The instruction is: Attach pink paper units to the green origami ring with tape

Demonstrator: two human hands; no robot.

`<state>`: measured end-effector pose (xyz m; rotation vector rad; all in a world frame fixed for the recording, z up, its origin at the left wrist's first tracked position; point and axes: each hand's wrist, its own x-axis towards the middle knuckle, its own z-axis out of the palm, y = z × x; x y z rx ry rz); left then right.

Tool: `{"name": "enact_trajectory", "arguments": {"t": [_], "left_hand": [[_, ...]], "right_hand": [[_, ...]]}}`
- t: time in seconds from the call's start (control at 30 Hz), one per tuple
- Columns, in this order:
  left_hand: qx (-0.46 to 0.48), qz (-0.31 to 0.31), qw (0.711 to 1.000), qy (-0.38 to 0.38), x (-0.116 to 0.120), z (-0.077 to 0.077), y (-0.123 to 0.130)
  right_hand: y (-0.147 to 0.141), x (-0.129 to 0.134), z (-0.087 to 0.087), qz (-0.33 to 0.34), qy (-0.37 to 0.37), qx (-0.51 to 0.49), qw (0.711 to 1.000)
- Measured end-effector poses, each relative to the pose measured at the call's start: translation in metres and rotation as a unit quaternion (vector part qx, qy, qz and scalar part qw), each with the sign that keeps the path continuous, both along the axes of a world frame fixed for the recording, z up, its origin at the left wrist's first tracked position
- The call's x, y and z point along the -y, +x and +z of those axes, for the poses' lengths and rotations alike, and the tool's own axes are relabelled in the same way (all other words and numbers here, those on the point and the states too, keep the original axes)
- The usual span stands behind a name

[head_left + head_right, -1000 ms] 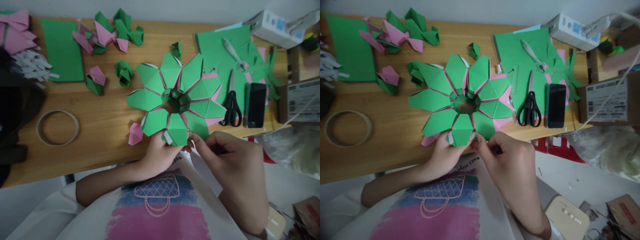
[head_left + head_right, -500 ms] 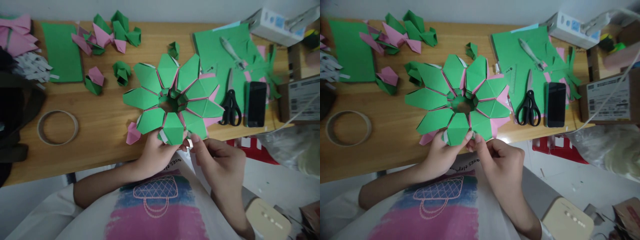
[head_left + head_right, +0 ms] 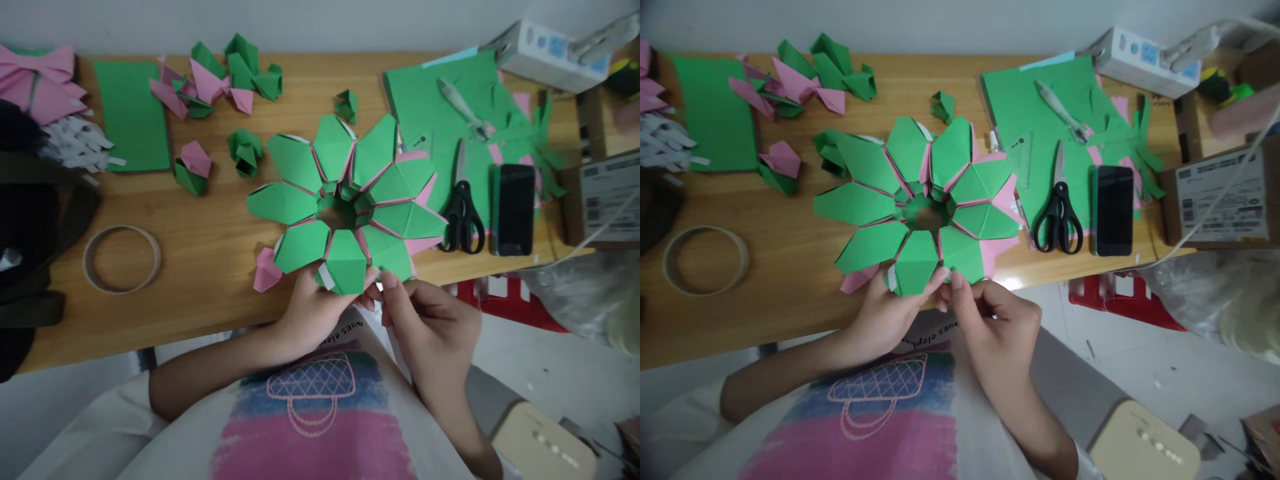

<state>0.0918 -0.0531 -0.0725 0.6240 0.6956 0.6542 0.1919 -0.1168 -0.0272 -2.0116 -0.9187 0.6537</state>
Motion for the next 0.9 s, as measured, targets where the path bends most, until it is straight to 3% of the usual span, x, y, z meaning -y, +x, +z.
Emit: {"name": "enact_trajectory", "arguments": {"t": [0.2, 0.4, 0.57, 0.7, 0.9], "left_hand": [[-0.023, 0.000, 0.999, 0.044, 0.000, -0.001, 0.001], [-0.097, 0.000, 0.989, 0.115, -0.003, 0.008, 0.002], [-0.133, -0.020, 0.980, 0.150, -0.006, 0.013, 0.001], [-0.102, -0.012, 0.987, 0.121, -0.005, 0.010, 0.000], [-0.018, 0.007, 1.000, 0.023, -0.001, 0.004, -0.002]], "right_hand": [[-0.002, -0.001, -0.005, -0.010, 0.005, 0.003, 1.000], [-0.005, 0.001, -0.008, -0.005, 0.015, 0.009, 1.000], [-0.003, 0.009, -0.013, 0.014, 0.063, -0.055, 0.996], [0.000, 0.015, -0.017, 0.002, 0.094, -0.113, 0.989], [-0.002, 0.009, -0.015, -0.022, 0.072, -0.116, 0.990]]}}
